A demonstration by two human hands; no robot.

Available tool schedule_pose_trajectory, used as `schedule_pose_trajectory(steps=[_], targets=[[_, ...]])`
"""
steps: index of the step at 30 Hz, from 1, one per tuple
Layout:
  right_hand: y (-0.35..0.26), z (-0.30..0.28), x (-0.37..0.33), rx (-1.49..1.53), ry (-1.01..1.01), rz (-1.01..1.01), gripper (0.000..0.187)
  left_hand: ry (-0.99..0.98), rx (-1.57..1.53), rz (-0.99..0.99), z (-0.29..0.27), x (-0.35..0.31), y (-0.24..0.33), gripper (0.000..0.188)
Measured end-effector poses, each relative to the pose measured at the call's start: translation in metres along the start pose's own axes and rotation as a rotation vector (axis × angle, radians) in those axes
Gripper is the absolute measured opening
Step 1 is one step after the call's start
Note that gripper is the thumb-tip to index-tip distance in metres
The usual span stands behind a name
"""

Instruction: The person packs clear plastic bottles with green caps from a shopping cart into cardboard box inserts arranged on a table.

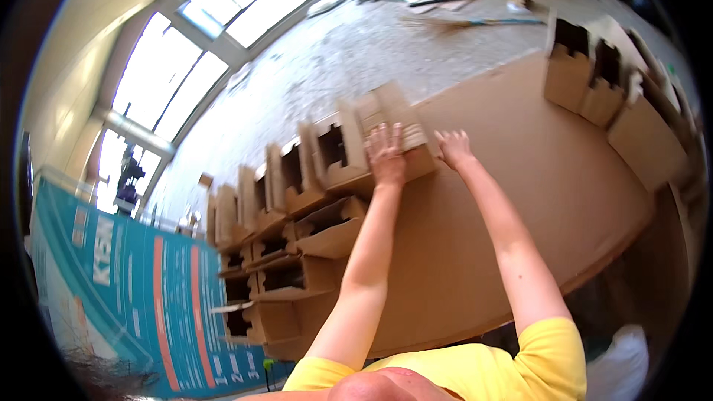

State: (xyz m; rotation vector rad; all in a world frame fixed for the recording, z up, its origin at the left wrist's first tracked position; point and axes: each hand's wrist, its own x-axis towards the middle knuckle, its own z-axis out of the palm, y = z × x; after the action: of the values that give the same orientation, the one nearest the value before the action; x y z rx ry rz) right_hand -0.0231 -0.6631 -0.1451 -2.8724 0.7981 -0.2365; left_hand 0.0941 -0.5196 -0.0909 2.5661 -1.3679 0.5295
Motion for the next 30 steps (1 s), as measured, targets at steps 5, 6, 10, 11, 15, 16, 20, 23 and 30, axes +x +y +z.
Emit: schedule_pose_trajectory(steps=[5, 6, 10, 11, 15, 16, 20, 23, 30], targets=[[0.161, -0.114, 0.008, -0.31, 0.653, 0.232, 0.058, 0.006, -0.018, 0.041, -0.003, 0.0, 0.008, 0.073], [0.204, -0.138, 0.002, -0.395, 0.668, 0.299, 0.06, -0.005, -0.018, 0.051, -0.002, 0.003, 0.011, 0.073], [0.302, -0.18, -0.029, -0.351, 0.455, 0.566, 0.076, -0.01, -0.007, 0.056, -0.005, 0.0, 0.005, 0.074], [0.329, -0.174, -0.041, -0.388, 0.429, 0.619, 0.08, -0.009, -0.015, 0.076, -0.004, 0.005, 0.013, 0.074], [0.308, -0.157, -0.034, -0.305, 0.164, 0.664, 0.069, -0.048, 0.047, 0.053, -0.004, -0.006, -0.002, 0.074], [0.306, -0.151, -0.034, -0.299, 0.16, 0.647, 0.061, -0.043, 0.055, 0.056, -0.005, -0.008, -0.003, 0.074], [0.348, -0.128, -0.041, -0.254, 0.161, 0.531, 0.025, 0.0, 0.036, 0.104, -0.005, 0.001, 0.012, 0.073], [0.303, -0.134, -0.061, -0.128, 0.188, 0.405, 0.013, -0.017, 0.056, 0.076, -0.005, -0.006, 0.003, 0.071], [0.186, -0.132, -0.189, -0.024, 0.046, 0.081, 0.018, -0.238, 0.139, -0.004, -0.025, 0.003, 0.015, 0.075]])
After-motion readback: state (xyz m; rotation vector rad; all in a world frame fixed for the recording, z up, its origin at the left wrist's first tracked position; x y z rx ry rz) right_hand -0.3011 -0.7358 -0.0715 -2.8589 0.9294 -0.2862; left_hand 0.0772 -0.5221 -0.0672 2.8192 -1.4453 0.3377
